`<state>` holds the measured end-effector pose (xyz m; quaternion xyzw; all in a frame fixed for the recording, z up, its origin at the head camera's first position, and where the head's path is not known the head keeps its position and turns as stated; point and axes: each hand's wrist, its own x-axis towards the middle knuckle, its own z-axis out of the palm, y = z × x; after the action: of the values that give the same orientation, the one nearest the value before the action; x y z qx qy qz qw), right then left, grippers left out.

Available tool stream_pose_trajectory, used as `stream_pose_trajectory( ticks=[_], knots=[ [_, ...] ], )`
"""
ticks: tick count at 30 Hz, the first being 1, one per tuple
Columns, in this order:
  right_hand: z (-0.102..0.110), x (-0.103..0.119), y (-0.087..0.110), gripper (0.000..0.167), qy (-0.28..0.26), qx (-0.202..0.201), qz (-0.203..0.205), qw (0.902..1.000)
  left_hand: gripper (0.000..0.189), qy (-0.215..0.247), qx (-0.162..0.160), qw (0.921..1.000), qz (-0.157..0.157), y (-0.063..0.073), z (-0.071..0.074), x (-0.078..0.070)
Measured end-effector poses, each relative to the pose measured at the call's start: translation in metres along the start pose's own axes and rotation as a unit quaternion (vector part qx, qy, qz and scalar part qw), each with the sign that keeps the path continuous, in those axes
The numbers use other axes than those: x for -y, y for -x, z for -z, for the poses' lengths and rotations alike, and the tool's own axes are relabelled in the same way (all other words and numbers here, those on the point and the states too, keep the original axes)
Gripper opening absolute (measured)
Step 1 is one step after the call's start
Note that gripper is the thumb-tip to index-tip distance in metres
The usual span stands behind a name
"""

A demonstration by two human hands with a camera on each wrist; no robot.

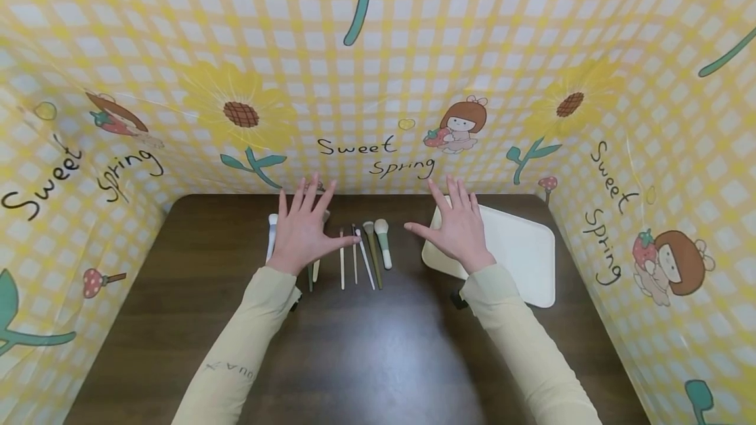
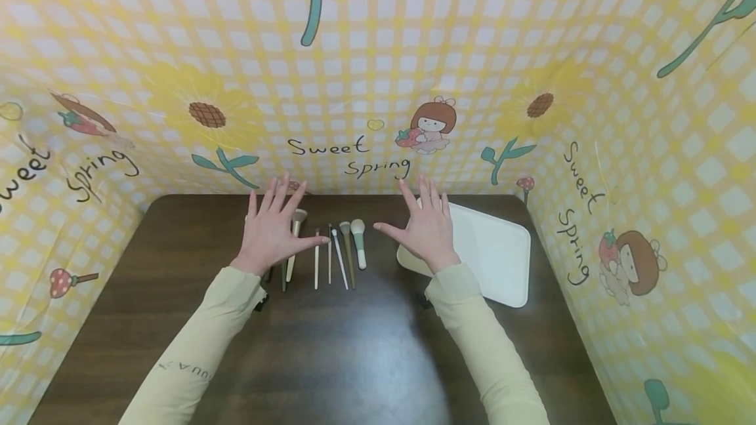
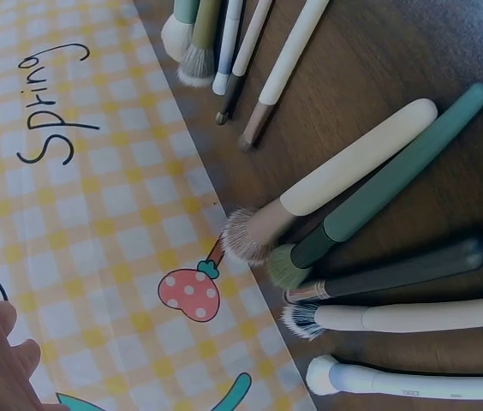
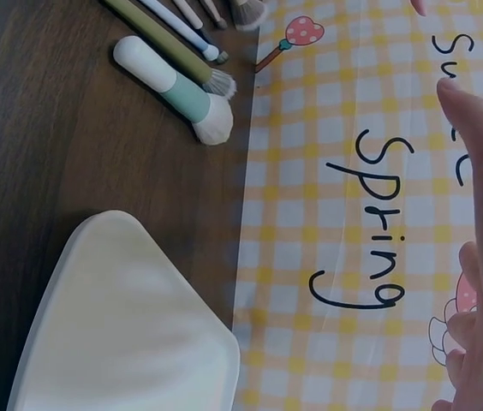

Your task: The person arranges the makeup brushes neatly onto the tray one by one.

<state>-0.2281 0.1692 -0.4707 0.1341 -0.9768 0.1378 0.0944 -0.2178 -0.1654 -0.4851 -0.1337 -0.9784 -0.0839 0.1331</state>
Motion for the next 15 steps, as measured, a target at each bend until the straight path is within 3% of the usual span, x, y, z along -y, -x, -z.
stream_pose_trajectory(
  ticks=[6,15],
  knots=[
    [0.0015,0.0005,-0.0021,0.107,-0.009,-0.008,-0.001,0.9999,0.126,-0.009,-0.004,1.0000,0.001,0.0004,0.0039,0.0015],
    [-0.0012,0.0022,0.0026,0.107,-0.009,0.015,-0.020,0.9996,0.126,0.003,-0.007,0.9999,0.007,0.0068,0.0051,0.0031]
  ],
)
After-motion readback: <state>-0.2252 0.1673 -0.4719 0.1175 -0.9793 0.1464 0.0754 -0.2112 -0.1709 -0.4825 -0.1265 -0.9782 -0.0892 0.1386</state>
